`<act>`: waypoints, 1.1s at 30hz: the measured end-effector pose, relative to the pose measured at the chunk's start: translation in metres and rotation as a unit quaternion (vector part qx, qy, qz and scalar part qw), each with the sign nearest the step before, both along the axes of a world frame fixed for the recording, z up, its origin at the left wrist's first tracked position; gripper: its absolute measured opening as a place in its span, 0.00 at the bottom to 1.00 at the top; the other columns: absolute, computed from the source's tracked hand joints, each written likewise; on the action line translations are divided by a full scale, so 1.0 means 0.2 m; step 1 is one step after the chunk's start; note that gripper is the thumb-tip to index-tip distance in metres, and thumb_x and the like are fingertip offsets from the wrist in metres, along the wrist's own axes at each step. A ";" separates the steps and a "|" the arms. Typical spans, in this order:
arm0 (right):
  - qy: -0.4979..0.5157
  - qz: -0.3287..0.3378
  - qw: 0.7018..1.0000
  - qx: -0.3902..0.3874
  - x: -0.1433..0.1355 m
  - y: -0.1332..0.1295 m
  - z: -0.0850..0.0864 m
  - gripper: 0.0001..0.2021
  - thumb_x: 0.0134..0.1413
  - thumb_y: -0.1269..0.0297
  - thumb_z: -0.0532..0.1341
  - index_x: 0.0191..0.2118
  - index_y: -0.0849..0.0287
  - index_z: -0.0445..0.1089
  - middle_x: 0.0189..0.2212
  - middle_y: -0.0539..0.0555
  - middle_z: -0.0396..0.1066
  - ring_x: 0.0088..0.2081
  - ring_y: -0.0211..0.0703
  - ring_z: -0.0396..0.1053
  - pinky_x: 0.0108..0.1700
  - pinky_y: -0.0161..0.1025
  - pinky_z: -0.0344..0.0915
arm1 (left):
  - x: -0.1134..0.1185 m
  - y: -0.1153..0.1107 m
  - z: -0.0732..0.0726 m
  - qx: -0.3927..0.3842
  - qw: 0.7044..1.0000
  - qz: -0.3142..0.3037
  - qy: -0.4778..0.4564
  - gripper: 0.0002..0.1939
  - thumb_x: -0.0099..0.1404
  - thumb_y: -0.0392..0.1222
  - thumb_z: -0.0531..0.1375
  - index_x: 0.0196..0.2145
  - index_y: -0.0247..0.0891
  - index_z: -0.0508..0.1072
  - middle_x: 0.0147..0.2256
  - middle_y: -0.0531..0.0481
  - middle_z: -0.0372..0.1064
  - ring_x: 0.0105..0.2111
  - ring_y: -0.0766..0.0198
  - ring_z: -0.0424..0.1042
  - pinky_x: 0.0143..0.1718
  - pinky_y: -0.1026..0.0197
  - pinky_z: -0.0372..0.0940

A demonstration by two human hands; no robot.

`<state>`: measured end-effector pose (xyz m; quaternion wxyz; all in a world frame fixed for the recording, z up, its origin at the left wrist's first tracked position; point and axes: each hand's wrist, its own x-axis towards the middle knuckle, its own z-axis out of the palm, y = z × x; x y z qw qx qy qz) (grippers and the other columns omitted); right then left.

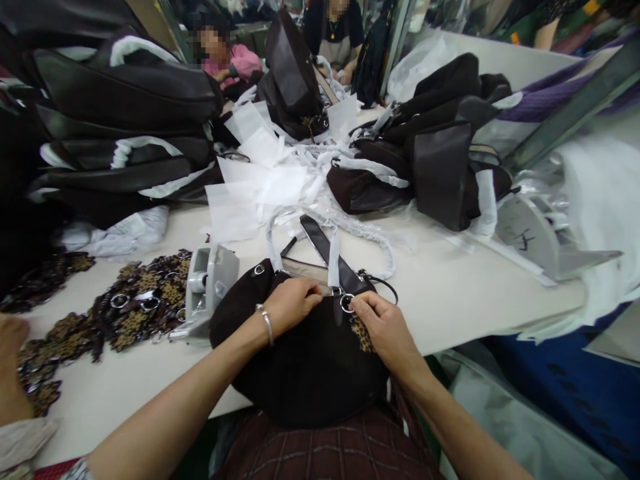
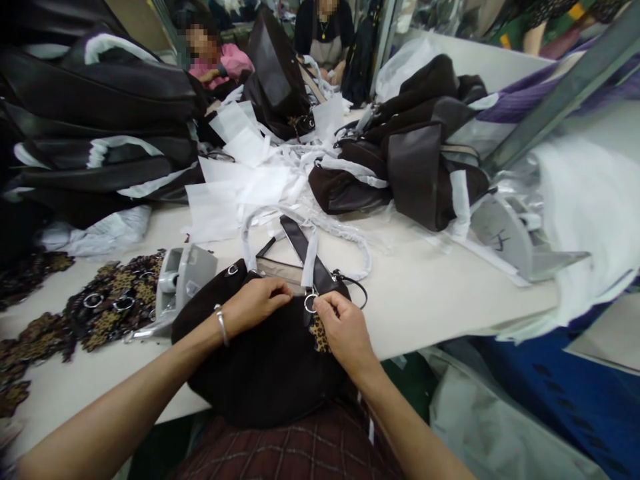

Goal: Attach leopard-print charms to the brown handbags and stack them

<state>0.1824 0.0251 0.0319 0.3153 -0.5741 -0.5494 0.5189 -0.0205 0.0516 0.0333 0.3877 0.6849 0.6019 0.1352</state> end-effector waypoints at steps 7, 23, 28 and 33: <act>0.030 -0.002 0.997 -0.065 0.03 0.05 -0.12 0.16 0.55 0.51 0.60 0.29 0.60 0.70 0.20 0.46 0.62 0.23 0.34 0.58 0.25 0.32 0.53 | 0.10 0.11 -0.24 -0.083 0.995 0.010 -0.048 0.08 0.57 0.43 0.60 0.32 0.36 0.73 0.26 0.51 0.70 0.25 0.64 0.69 0.23 0.66 0.60; 0.093 -0.059 0.990 -0.089 -0.03 0.08 -0.20 0.17 0.52 0.49 0.61 0.26 0.59 0.65 0.20 0.46 0.60 0.22 0.34 0.56 0.23 0.32 0.53 | 0.11 0.00 -0.34 -0.183 0.886 0.171 -0.391 0.14 0.58 0.48 0.62 0.31 0.34 0.65 0.21 0.57 0.65 0.17 0.75 0.65 0.19 0.72 0.63; 0.115 -0.065 0.985 -0.115 -0.05 0.09 -0.23 0.16 0.49 0.51 0.62 0.26 0.60 0.65 0.19 0.45 0.59 0.21 0.33 0.54 0.22 0.32 0.52 | 0.14 -0.04 -0.33 -0.142 0.896 0.183 -0.379 0.14 0.57 0.47 0.63 0.30 0.34 0.65 0.19 0.58 0.64 0.17 0.73 0.67 0.21 0.69 0.68; 0.153 -0.074 0.975 -0.145 -0.07 0.10 -0.22 0.16 0.47 0.51 0.64 0.25 0.60 0.64 0.18 0.44 0.58 0.20 0.32 0.52 0.22 0.31 0.51 | 0.16 -0.05 -0.32 -0.117 0.906 0.199 -0.354 0.12 0.58 0.45 0.62 0.30 0.34 0.65 0.19 0.58 0.65 0.17 0.71 0.69 0.20 0.69 0.67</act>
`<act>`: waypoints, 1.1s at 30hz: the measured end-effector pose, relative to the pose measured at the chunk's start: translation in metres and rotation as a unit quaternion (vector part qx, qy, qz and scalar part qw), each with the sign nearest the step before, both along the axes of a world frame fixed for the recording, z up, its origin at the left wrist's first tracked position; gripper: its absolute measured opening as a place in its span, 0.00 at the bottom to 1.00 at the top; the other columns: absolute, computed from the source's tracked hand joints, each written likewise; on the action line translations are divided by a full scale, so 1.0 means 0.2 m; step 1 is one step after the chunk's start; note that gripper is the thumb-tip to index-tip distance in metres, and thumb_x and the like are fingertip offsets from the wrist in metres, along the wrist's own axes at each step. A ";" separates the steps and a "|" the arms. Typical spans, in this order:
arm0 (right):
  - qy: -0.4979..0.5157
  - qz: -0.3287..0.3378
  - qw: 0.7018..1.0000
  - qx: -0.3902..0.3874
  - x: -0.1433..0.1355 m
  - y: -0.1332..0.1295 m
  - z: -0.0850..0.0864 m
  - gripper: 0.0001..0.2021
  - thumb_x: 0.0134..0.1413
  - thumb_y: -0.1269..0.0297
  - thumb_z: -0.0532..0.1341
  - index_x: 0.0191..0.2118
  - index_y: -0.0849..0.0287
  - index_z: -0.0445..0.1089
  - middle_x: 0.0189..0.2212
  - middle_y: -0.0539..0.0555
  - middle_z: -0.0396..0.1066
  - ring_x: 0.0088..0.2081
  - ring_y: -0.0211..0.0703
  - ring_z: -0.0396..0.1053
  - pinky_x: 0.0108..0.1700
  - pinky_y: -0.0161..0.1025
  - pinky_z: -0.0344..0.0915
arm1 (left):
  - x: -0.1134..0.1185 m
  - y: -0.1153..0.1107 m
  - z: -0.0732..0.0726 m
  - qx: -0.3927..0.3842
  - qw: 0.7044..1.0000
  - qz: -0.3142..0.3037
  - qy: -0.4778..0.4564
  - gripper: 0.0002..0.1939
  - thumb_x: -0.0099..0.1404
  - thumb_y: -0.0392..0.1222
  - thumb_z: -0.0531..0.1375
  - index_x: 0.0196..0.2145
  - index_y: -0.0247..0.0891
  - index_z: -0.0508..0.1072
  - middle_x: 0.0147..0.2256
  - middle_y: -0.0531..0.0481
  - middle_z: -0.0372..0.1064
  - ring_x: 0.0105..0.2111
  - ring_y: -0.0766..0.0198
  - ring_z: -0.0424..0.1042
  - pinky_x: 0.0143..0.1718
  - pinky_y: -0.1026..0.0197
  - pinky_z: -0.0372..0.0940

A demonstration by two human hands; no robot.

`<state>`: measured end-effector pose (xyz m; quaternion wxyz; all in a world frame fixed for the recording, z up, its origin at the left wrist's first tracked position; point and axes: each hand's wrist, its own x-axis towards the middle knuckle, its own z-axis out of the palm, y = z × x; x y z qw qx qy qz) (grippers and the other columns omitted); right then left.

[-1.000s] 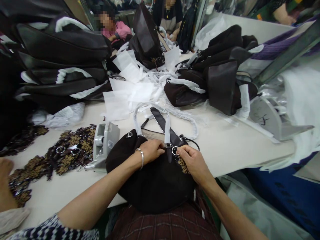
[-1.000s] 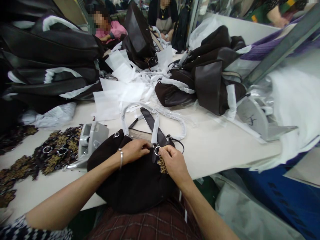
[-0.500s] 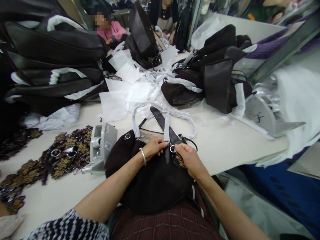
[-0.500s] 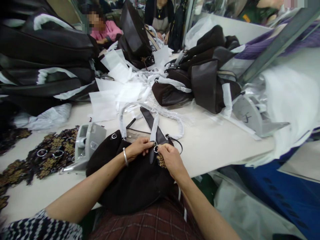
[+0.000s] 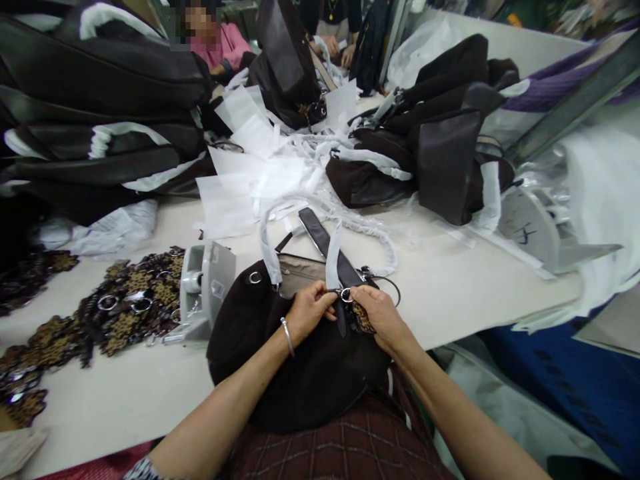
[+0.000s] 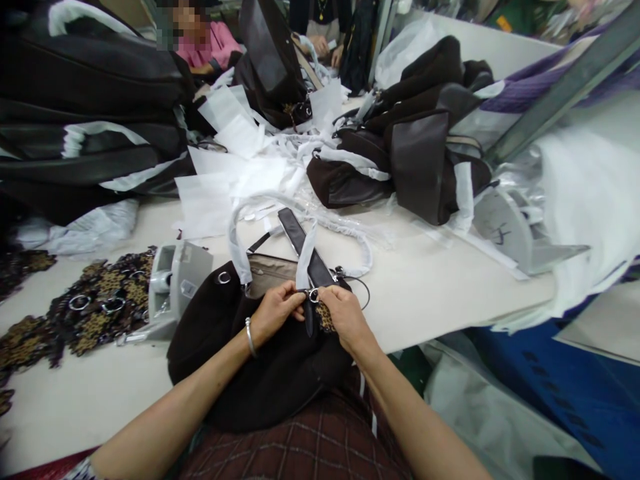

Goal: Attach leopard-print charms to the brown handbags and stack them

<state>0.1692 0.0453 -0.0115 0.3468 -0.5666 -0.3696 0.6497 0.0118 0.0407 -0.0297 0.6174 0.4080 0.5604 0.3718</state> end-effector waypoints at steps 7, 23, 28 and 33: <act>-0.045 0.026 0.998 0.029 -0.02 -0.01 -0.03 0.15 0.50 0.52 0.62 0.26 0.60 0.65 0.19 0.45 0.58 0.21 0.33 0.54 0.22 0.31 0.51 | -0.01 -0.01 -0.01 0.009 1.000 -0.004 -0.007 0.15 0.59 0.50 0.61 0.30 0.34 0.65 0.20 0.58 0.65 0.18 0.71 0.69 0.21 0.69 0.68; -0.091 -0.046 0.990 0.097 -0.08 -0.01 -0.09 0.17 0.53 0.49 0.61 0.29 0.60 0.69 0.23 0.47 0.64 0.25 0.35 0.59 0.26 0.32 0.57 | 0.00 -0.02 -0.04 -0.009 0.999 0.035 -0.028 0.15 0.57 0.50 0.63 0.29 0.35 0.65 0.21 0.55 0.69 0.21 0.68 0.72 0.26 0.65 0.71; -0.024 0.044 0.999 0.007 -0.02 -0.03 0.05 0.18 0.52 0.50 0.62 0.37 0.62 0.72 0.23 0.49 0.66 0.21 0.34 0.59 0.20 0.31 0.55 | -0.02 0.00 -0.04 -0.005 1.000 0.018 -0.024 0.12 0.60 0.47 0.59 0.31 0.35 0.66 0.21 0.55 0.67 0.20 0.69 0.70 0.25 0.67 0.67; -0.084 0.138 0.986 0.028 0.04 -0.09 0.19 0.21 0.48 0.62 0.64 0.49 0.62 0.69 0.32 0.52 0.73 0.25 0.37 0.67 0.24 0.32 0.63 | -0.06 -0.01 -0.03 0.057 0.996 0.039 0.061 0.10 0.58 0.41 0.60 0.37 0.35 0.68 0.31 0.51 0.70 0.30 0.67 0.70 0.34 0.65 0.66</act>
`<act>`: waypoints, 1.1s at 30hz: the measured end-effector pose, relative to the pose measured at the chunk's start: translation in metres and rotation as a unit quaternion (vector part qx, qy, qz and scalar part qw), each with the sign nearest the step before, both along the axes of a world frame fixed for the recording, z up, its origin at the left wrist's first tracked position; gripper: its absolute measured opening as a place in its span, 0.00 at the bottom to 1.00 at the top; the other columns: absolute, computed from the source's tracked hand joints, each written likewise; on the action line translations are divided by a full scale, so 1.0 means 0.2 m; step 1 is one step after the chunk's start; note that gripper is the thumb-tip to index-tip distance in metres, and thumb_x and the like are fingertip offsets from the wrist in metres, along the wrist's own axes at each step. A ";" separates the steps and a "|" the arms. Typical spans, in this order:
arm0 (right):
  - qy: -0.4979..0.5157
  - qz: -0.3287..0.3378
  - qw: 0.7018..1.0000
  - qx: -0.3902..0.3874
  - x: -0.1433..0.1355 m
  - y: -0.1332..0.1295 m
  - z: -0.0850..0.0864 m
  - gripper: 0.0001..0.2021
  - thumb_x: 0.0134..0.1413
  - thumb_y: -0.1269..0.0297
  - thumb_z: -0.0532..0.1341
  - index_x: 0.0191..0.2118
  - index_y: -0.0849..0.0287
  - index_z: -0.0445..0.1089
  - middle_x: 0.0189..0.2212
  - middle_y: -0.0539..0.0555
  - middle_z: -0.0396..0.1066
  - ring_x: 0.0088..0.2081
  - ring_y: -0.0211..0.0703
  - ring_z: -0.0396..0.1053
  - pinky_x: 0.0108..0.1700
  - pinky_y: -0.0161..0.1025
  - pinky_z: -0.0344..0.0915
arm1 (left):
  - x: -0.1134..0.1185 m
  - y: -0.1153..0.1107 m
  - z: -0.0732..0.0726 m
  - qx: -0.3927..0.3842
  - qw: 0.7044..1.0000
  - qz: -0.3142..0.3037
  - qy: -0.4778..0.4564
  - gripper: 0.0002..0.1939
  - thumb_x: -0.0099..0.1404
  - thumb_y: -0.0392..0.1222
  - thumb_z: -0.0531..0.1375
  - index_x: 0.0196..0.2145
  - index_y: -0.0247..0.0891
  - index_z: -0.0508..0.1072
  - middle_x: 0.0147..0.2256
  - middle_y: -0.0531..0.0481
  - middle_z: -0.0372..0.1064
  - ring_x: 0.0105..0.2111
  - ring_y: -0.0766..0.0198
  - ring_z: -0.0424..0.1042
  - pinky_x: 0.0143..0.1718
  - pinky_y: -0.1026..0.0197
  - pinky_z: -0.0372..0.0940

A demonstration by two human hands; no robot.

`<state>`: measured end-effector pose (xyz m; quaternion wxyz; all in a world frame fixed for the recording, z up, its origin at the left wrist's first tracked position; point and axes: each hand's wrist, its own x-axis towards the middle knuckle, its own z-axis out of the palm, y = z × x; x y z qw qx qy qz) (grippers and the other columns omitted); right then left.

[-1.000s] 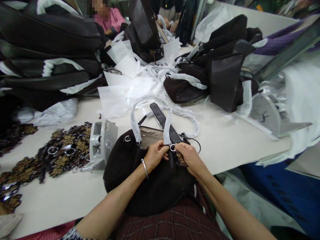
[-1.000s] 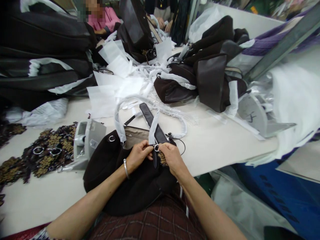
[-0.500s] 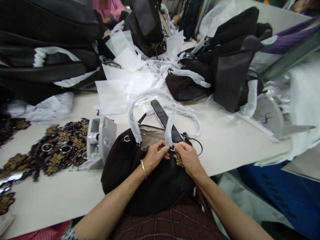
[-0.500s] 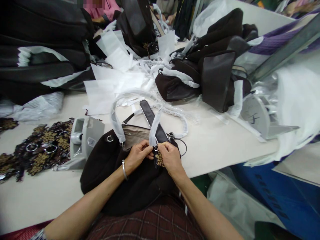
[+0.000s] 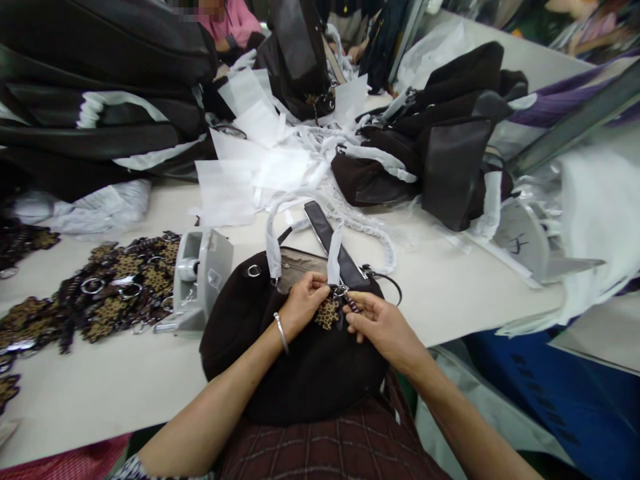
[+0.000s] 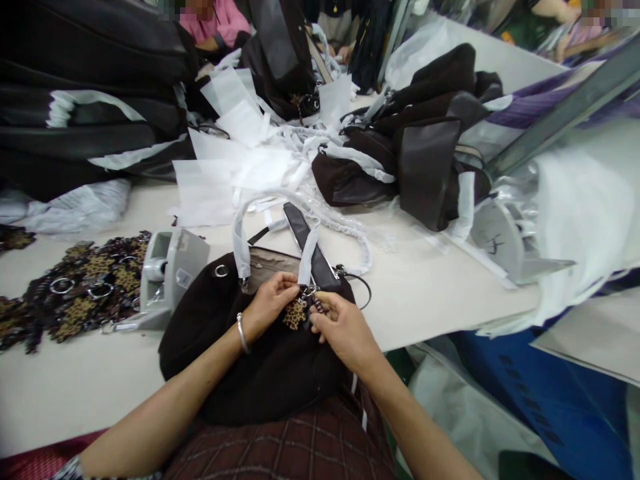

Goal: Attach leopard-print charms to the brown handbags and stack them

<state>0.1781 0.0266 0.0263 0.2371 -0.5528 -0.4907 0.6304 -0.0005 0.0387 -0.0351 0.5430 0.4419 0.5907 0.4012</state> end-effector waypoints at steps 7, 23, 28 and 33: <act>-0.195 0.090 0.949 0.232 -0.02 -0.09 0.07 0.17 0.53 0.68 0.61 0.50 0.57 0.70 0.39 0.55 0.74 0.36 0.44 0.72 0.42 0.42 0.68 | -0.05 -0.08 0.09 0.004 0.991 -0.131 0.037 0.09 0.58 0.41 0.60 0.36 0.35 0.70 0.29 0.52 0.70 0.27 0.67 0.68 0.30 0.65 0.62; -0.176 0.259 0.860 0.403 -0.12 -0.25 0.03 0.15 0.61 0.76 0.52 0.45 0.56 0.73 0.42 0.54 0.76 0.44 0.45 0.72 0.48 0.42 0.65 | -0.03 -0.08 0.12 0.003 0.967 -0.129 0.219 0.09 0.53 0.44 0.62 0.30 0.37 0.74 0.26 0.52 0.72 0.28 0.63 0.68 0.28 0.65 0.59; -0.123 0.122 0.936 0.305 -0.04 -0.18 0.06 0.14 0.62 0.70 0.56 0.53 0.54 0.65 0.35 0.49 0.76 0.37 0.40 0.74 0.42 0.36 0.67 | -0.04 -0.12 0.16 -0.019 0.972 -0.085 0.217 0.09 0.54 0.43 0.62 0.31 0.36 0.74 0.29 0.51 0.73 0.30 0.62 0.70 0.30 0.64 0.59; -0.157 0.119 0.927 0.319 -0.03 -0.10 0.03 0.06 0.61 0.69 0.58 0.35 0.54 0.71 0.30 0.48 0.74 0.33 0.40 0.72 0.37 0.35 0.64 | -0.04 -0.15 0.17 -0.037 0.976 -0.078 0.198 0.11 0.53 0.42 0.62 0.36 0.37 0.75 0.30 0.50 0.74 0.29 0.62 0.70 0.30 0.64 0.60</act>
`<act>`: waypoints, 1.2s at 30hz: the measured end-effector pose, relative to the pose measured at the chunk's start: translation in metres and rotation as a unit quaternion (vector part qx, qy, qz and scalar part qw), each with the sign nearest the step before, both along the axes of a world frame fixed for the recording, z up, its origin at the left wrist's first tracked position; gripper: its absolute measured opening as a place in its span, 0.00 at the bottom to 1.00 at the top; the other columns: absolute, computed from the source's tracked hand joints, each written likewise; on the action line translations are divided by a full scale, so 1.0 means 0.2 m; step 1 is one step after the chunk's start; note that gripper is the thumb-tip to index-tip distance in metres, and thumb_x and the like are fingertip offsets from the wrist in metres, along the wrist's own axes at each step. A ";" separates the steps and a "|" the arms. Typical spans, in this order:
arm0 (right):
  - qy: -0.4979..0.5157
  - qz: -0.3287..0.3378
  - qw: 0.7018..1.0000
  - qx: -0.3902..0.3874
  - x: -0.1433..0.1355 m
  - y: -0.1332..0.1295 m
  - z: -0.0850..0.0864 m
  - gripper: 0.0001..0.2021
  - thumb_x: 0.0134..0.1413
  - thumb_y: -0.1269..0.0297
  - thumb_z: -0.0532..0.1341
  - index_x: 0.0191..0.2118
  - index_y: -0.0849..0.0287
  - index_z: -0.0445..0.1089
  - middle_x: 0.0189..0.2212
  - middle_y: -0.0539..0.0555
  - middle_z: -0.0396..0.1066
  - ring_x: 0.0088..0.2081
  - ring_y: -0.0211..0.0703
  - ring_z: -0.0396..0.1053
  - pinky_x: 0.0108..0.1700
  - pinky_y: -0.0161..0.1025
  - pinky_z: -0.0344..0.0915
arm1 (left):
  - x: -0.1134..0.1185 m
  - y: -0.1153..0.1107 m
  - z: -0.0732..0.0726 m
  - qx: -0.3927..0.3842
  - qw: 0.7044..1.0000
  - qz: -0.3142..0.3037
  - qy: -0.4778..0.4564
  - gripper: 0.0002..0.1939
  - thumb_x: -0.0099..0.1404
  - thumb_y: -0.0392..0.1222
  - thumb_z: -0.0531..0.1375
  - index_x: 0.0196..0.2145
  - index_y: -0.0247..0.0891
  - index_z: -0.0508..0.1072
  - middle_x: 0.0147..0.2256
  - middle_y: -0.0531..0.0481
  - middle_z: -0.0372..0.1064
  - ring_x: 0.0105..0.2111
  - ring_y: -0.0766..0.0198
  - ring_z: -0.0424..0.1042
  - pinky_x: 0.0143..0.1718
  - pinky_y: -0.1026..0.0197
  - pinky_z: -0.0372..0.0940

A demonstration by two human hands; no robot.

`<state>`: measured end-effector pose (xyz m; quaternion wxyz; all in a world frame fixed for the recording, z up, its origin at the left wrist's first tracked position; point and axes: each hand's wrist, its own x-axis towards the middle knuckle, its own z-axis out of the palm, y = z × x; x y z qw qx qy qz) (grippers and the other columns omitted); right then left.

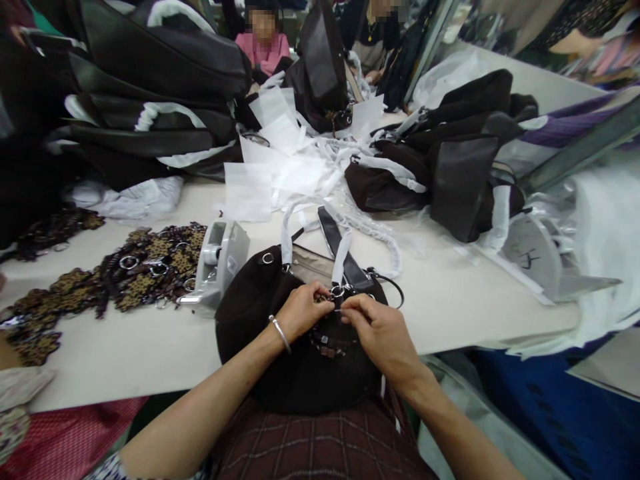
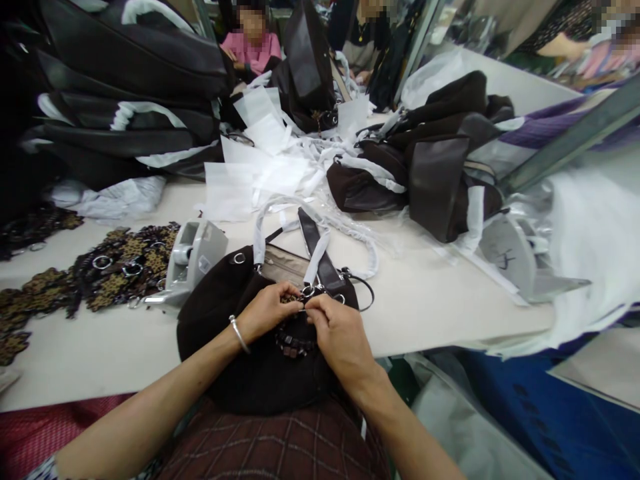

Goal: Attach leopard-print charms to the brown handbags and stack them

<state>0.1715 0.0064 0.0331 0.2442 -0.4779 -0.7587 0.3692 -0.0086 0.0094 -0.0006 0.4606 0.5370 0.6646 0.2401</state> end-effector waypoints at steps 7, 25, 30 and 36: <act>-0.011 -0.012 0.994 0.112 -0.05 0.05 -0.05 0.05 0.59 0.72 0.58 0.34 0.58 0.71 0.33 0.53 0.70 0.38 0.43 0.69 0.44 0.39 0.63 | 0.00 -0.01 -0.03 0.020 0.999 0.018 -0.022 0.10 0.54 0.41 0.63 0.35 0.37 0.73 0.31 0.51 0.73 0.30 0.63 0.70 0.30 0.65 0.60; -0.034 -0.036 0.997 0.056 -0.08 0.09 -0.12 0.04 0.54 0.73 0.60 0.35 0.57 0.71 0.30 0.50 0.73 0.33 0.42 0.71 0.37 0.37 0.65 | 0.00 -0.04 0.00 0.038 0.998 0.032 -0.045 0.10 0.54 0.37 0.62 0.36 0.37 0.71 0.34 0.51 0.73 0.35 0.61 0.70 0.37 0.62 0.61; -0.032 -0.016 0.997 0.061 -0.08 0.10 -0.14 0.06 0.55 0.73 0.60 0.38 0.57 0.71 0.33 0.51 0.73 0.34 0.41 0.71 0.40 0.38 0.65 | -0.01 -0.04 0.01 0.056 0.997 0.021 -0.058 0.08 0.58 0.39 0.59 0.37 0.37 0.72 0.36 0.50 0.73 0.36 0.61 0.70 0.40 0.61 0.62; -0.018 -0.007 0.999 0.042 -0.07 0.12 -0.15 0.08 0.55 0.72 0.60 0.41 0.56 0.72 0.33 0.51 0.73 0.34 0.41 0.71 0.41 0.38 0.66 | -0.02 -0.02 -0.02 0.038 0.994 0.021 -0.105 0.10 0.63 0.40 0.54 0.36 0.36 0.74 0.34 0.49 0.73 0.36 0.61 0.70 0.39 0.62 0.62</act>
